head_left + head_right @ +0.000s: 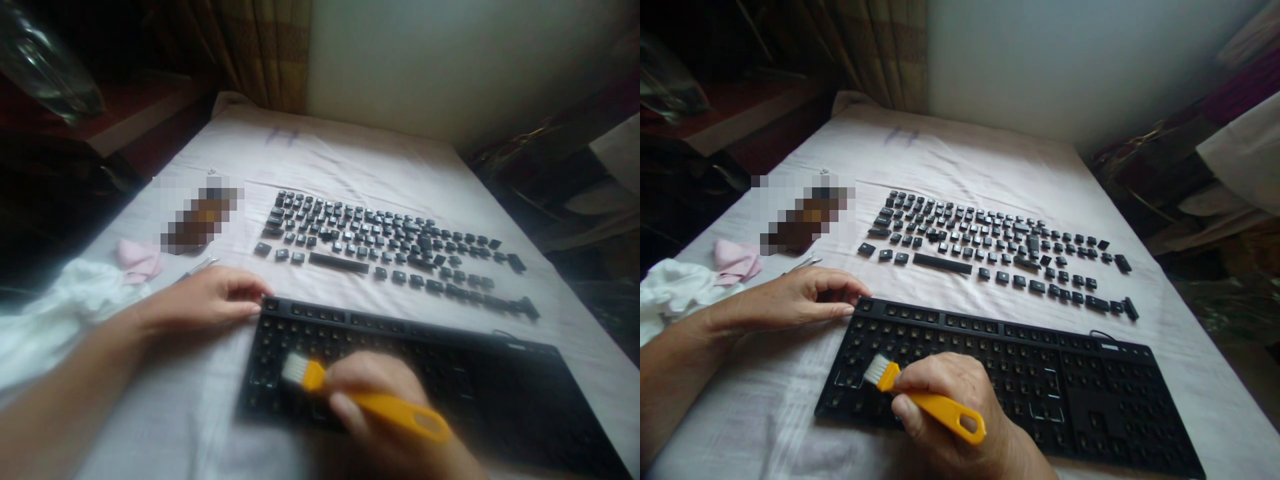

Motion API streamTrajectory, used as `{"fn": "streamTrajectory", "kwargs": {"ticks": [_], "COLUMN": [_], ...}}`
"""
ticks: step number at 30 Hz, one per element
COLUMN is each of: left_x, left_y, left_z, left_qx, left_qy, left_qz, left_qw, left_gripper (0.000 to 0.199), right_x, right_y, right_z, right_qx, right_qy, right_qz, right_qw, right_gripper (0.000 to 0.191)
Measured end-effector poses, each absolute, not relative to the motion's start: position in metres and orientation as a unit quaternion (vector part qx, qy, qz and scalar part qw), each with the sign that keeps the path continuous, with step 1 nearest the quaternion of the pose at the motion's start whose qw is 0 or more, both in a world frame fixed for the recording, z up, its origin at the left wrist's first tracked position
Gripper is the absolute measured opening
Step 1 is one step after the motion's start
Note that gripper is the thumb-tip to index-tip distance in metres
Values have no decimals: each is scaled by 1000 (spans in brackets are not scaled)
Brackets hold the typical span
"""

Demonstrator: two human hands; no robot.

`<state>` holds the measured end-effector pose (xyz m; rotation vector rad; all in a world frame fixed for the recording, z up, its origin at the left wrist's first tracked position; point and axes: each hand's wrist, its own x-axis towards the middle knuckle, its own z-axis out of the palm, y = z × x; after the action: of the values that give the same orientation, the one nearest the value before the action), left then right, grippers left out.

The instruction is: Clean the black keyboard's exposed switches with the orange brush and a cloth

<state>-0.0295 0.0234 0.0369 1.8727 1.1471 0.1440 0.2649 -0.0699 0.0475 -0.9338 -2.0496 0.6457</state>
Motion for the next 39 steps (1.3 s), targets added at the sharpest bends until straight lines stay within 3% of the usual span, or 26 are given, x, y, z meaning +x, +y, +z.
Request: {"fn": "streamTrajectory", "kwargs": {"ticks": [7,23,39], "left_x": [-29,-27,-25], "left_y": [22,21,21], "left_z": [37,39,40], "left_qx": [755,750,746], "left_qy": [467,465,466], "left_qz": [59,63,65], "left_qw": [457,466,472], "left_gripper": [28,24,26], "right_x": [262,256,246], "right_y": [-69,-67,-67], "right_z": [47,46,43], "right_qx": [-408,-373,-350], "right_qy": [-793,-802,-797], "right_qz": [209,224,279], "right_qw": [402,410,405], "right_gripper": [23,38,39]}}
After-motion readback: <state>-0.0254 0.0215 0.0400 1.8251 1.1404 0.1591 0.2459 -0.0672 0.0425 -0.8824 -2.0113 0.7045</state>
